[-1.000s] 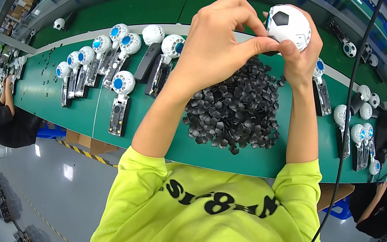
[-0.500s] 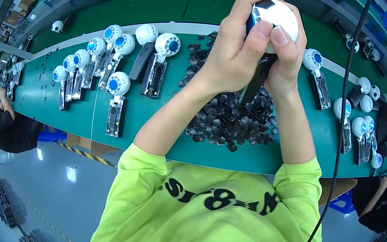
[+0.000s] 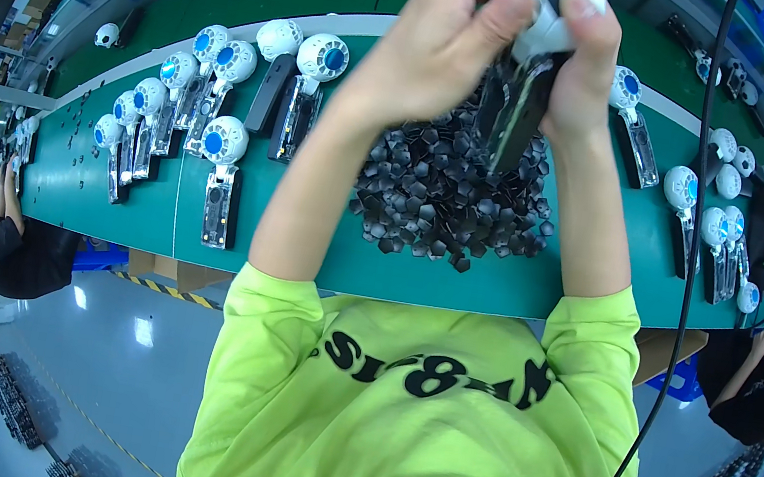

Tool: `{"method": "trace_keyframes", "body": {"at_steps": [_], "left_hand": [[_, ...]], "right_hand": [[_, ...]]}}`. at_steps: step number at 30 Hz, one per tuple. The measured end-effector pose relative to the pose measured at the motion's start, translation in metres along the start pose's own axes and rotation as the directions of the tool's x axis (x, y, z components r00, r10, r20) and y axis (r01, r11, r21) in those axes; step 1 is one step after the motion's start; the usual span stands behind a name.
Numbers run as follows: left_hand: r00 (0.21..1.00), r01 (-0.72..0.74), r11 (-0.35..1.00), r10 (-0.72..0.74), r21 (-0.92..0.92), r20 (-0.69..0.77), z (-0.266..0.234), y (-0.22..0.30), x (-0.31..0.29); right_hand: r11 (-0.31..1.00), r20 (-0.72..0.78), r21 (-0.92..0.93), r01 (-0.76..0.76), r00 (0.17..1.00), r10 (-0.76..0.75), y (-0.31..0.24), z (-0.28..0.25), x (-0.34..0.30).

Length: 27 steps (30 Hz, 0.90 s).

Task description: Assembling handheld electronic devices with a soccer ball design on a production line.

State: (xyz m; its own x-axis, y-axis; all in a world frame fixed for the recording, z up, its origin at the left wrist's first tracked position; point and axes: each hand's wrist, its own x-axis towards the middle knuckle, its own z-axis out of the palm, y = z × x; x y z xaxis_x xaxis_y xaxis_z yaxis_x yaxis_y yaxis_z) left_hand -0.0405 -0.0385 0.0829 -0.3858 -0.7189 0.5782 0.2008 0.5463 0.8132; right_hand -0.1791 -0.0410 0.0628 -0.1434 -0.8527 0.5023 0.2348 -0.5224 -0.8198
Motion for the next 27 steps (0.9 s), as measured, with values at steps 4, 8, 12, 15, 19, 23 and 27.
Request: {"method": "trace_keyframes", "body": {"at_steps": [4, 8, 12, 15, 19, 23, 27], "left_hand": [[0.894, -0.318, 0.218, -0.254, 0.923, 0.368, -0.039, -0.025, -0.026], [0.823, -0.244, 0.364, -0.413, 0.899, 0.391, -0.038, -0.028, -0.040], [0.748, -0.157, 0.479, -0.513, 0.864, 0.420, -0.039, -0.038, -0.038], [0.700, -0.093, 0.537, -0.563, 0.838, 0.439, -0.039, -0.046, -0.034], [0.775, -0.058, 0.659, -0.444, 0.750, 0.449, -0.043, -0.053, -0.035], [0.914, -0.008, 0.712, -0.280, 0.702, 0.295, -0.043, -0.029, -0.022], [0.968, -0.006, 0.804, -0.144, 0.595, 0.205, -0.044, -0.013, -0.020]], "right_hand": [[0.765, 0.028, 0.419, -0.489, 0.849, 0.528, -0.018, -0.029, 0.023], [0.691, 0.024, 0.526, -0.496, 0.821, 0.570, -0.017, -0.034, 0.024], [0.660, 0.056, 0.507, -0.554, 0.785, 0.617, -0.014, -0.033, 0.018], [0.649, 0.089, 0.453, -0.611, 0.755, 0.649, -0.012, -0.028, 0.014], [0.634, 0.149, 0.446, -0.631, 0.751, 0.643, -0.013, -0.021, 0.009], [0.638, 0.143, 0.437, -0.634, 0.749, 0.647, -0.020, -0.015, 0.002], [0.642, 0.145, 0.413, -0.646, 0.742, 0.654, -0.023, -0.010, -0.001]]}}
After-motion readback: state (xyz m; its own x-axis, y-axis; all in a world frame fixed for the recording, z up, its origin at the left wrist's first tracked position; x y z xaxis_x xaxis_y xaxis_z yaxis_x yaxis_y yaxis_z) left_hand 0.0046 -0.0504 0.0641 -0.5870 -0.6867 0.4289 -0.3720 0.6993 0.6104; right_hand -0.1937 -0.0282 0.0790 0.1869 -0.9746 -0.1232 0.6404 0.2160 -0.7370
